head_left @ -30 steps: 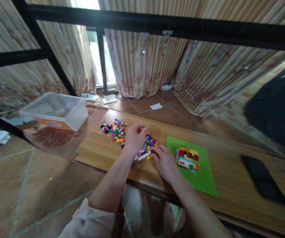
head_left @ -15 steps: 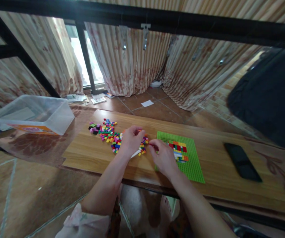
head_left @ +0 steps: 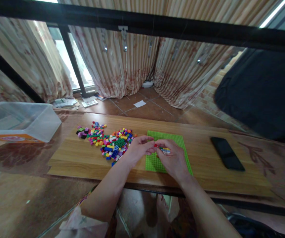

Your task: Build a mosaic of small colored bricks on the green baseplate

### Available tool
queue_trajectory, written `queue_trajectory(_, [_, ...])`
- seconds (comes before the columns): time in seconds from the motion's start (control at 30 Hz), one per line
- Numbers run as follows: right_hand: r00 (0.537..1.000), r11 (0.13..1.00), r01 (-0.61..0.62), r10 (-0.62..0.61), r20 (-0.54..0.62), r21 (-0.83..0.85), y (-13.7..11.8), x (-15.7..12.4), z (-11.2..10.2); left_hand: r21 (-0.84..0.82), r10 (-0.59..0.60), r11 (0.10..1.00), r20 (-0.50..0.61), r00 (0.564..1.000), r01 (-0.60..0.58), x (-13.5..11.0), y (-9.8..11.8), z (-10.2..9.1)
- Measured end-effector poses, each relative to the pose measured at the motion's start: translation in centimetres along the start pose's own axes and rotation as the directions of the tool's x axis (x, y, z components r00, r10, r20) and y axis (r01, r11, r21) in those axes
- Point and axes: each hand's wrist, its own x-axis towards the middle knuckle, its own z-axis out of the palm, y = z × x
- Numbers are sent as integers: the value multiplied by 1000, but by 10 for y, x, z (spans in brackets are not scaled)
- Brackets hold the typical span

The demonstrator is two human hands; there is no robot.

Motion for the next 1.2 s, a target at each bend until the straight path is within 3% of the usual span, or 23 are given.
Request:
queue_trajectory(0.27, [1000, 999, 10, -9, 19, -44, 15, -4, -12, -4, 77, 997, 64, 995, -77, 8, -7, 12])
queue_trajectory(0.43, [996, 998, 6, -1, 85, -58, 19, -4, -21, -11, 56, 998, 46, 997, -55, 12, -9, 17])
queue_trajectory(0.67, [997, 999, -33, 33, 66, 12, 29, -3, -35, 56, 36, 998, 71, 997, -40, 9, -8, 22])
queue_trajectory(0.9, [978, 985, -171, 169, 126, 4, 53, -9, -48, 393, 156, 911, -43, 987, -126, 21, -21, 6])
queue_trajectory(1.03, [970, 983, -185, 183, 159, -6, 58, -14, -42, 536, 175, 833, -23, 984, -136, 22, -27, 3])
queue_trajectory(1.2, [973, 985, -167, 173, 154, -51, 66, -17, -35, 573, 155, 807, 33, 987, -145, 19, -30, 11])
